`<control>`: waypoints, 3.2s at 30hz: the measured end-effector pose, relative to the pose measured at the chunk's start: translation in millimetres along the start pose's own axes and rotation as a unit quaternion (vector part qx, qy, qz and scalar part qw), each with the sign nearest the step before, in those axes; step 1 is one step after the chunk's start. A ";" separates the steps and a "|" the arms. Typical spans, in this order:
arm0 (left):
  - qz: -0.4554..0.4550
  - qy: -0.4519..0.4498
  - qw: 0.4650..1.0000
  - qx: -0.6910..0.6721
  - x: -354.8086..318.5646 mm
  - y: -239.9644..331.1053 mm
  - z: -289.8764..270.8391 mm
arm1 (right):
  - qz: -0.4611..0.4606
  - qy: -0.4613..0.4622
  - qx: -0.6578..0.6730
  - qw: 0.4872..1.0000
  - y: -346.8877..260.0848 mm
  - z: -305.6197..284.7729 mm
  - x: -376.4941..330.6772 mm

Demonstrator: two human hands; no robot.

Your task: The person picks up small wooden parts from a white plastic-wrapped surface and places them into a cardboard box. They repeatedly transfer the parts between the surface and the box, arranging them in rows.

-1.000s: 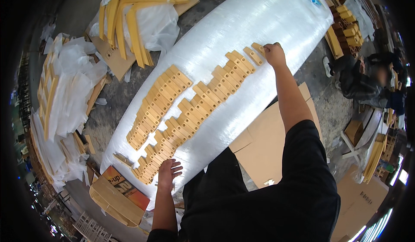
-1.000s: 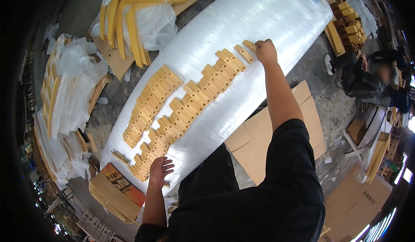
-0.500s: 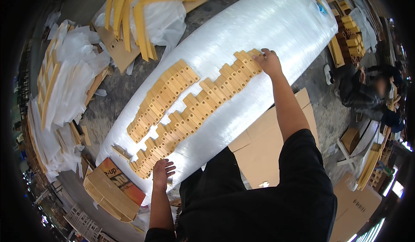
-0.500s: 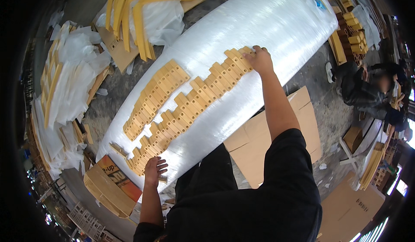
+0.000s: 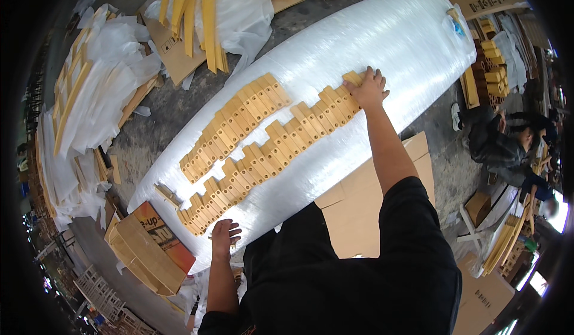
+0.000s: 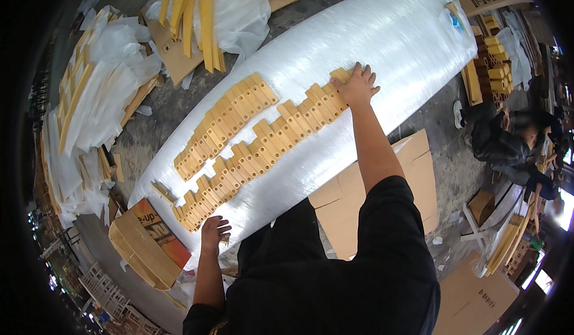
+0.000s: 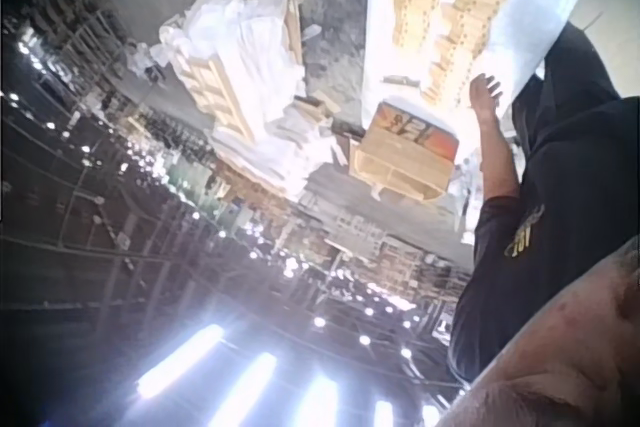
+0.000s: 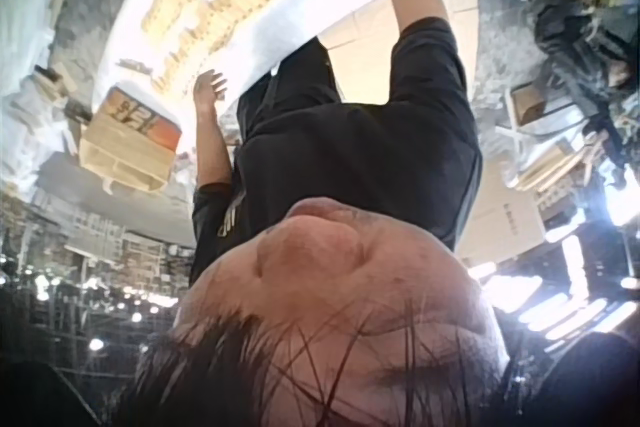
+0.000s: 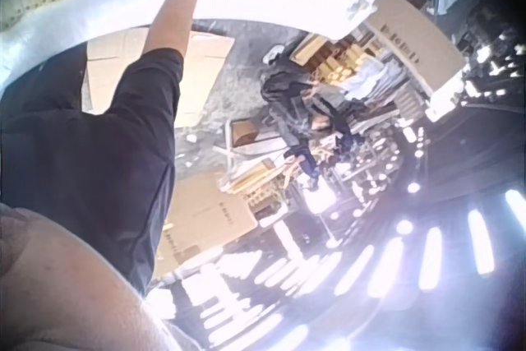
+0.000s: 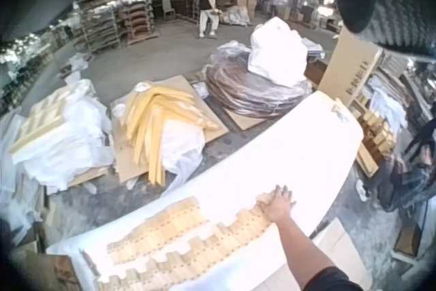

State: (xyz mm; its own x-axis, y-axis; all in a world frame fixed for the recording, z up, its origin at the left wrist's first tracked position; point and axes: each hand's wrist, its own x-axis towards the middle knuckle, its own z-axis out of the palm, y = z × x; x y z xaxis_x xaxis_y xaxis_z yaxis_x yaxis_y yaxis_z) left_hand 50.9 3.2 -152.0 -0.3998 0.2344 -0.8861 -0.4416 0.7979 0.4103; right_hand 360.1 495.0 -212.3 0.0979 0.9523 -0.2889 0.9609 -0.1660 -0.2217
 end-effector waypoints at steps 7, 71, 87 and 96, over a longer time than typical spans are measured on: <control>0.024 0.043 0.998 -0.025 16.9 -18.5 -20.4 | -0.019 0.101 0.026 0.994 21.9 13.7 10.9; 0.204 0.333 0.920 0.029 -30.7 -62.8 -171.0 | 0.079 0.127 0.098 0.984 80.6 41.9 -101.2; 0.191 0.572 0.789 0.121 -39.8 -179.8 -496.5 | -0.268 -0.329 0.091 0.901 -80.5 164.4 -479.7; 0.214 0.304 0.928 0.010 -6.3 -235.2 -545.9 | -0.233 -0.276 -0.133 0.923 -181.3 217.7 -654.5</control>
State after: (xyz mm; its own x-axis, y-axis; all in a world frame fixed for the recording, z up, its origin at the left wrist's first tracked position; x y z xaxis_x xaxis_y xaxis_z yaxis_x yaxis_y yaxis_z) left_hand -281.1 -489.1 -125.3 -0.9175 0.1807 -0.3544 -0.1248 0.7151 0.6878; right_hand 65.5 -153.9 -185.8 -0.4191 0.6167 -0.6664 0.9019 0.3672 -0.2274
